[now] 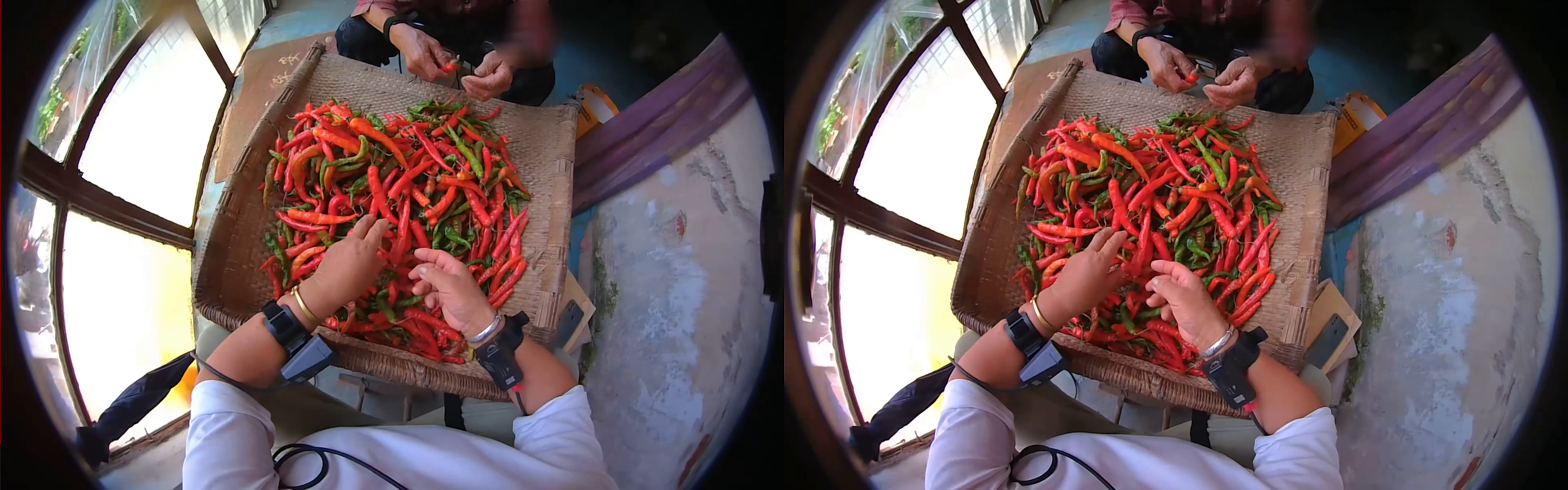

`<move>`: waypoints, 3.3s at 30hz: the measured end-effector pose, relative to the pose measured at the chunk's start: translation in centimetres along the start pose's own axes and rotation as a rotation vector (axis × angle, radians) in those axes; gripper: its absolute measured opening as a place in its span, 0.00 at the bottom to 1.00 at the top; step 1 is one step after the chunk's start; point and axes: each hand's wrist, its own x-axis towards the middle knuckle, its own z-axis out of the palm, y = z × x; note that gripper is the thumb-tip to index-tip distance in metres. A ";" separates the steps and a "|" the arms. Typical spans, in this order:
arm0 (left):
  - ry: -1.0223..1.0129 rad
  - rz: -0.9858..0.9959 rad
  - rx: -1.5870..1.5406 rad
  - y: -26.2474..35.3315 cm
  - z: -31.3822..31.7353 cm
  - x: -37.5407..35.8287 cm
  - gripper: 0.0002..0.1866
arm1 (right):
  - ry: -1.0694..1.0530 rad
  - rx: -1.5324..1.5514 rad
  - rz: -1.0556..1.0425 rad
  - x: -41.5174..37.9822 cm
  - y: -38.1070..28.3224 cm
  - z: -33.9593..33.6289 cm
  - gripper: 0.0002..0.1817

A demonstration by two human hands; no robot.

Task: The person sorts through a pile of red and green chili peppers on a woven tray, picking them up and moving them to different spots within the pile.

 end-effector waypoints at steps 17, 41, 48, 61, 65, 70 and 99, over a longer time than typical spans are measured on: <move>-0.194 0.089 0.119 -2.1 1.6 -0.2 0.08 | -0.113 -0.170 0.062 -0.3 1.1 0.8 0.29; -0.215 0.237 0.011 2.1 -1.0 -1.0 0.13 | -0.073 -0.535 0.046 -0.2 -0.3 0.9 0.10; 0.100 0.567 0.256 2.0 -2.3 0.2 0.19 | -0.320 -0.711 0.122 -1.7 -2.0 1.8 0.11; -0.414 -0.200 -0.784 2.7 -2.9 -1.0 0.11 | -0.232 -0.079 -0.198 -2.4 -3.9 1.4 0.12; -0.524 0.002 -0.641 2.8 -2.2 -1.2 0.12 | -0.216 -0.328 -0.135 -2.0 -3.1 1.1 0.10; -0.405 0.026 -0.255 1.3 -2.2 -1.3 0.09 | -0.020 -0.191 -0.172 -1.5 -5.7 -2.1 0.07; -0.504 -0.014 -0.239 0.7 -1.9 -0.8 0.10 | -0.173 -1.709 -0.464 1.0 0.0 -2.6 0.10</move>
